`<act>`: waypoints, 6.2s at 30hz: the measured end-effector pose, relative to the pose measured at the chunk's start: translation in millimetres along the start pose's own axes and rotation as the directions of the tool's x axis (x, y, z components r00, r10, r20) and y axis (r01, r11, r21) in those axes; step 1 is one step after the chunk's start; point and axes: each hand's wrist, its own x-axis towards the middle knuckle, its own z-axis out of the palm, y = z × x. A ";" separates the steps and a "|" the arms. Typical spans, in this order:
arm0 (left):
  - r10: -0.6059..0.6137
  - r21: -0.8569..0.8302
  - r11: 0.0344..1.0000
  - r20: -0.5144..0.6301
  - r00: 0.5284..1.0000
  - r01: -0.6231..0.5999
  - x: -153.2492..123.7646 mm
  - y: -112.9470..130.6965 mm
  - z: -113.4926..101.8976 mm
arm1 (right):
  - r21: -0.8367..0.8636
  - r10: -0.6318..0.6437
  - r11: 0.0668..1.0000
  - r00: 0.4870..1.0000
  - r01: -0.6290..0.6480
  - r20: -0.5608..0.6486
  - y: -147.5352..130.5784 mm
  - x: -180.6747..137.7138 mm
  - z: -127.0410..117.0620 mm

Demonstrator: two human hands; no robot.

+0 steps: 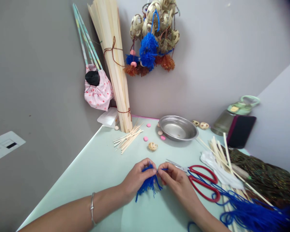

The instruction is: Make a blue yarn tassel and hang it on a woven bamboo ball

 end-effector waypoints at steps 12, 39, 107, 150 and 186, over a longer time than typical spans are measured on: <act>-0.003 -0.002 1.000 -0.027 1.000 0.003 0.7 1.0 -0.1 | 0.060 0.017 0.998 1.000 -0.018 0.018 -0.6 -4.5 5.0; -0.037 -0.211 0.977 0.030 0.999 0.042 0.1 5.8 0.3 | 0.079 0.028 0.996 1.000 -0.029 0.011 5.5 -2.0 3.8; 0.045 -0.366 0.931 0.097 0.994 -0.007 2.3 6.0 -2.5 | 0.137 0.054 0.989 0.998 -0.057 0.027 0.5 0.5 5.8; 0.068 0.043 0.997 0.008 0.998 -0.068 1.6 -2.7 0.1 | 0.127 -0.021 0.991 0.996 0.031 -0.083 -2.4 -3.1 4.3; -0.089 -0.285 0.951 0.112 0.990 0.118 2.3 -1.1 -1.5 | 0.156 0.007 0.988 0.996 0.007 -0.092 0.4 -2.0 4.5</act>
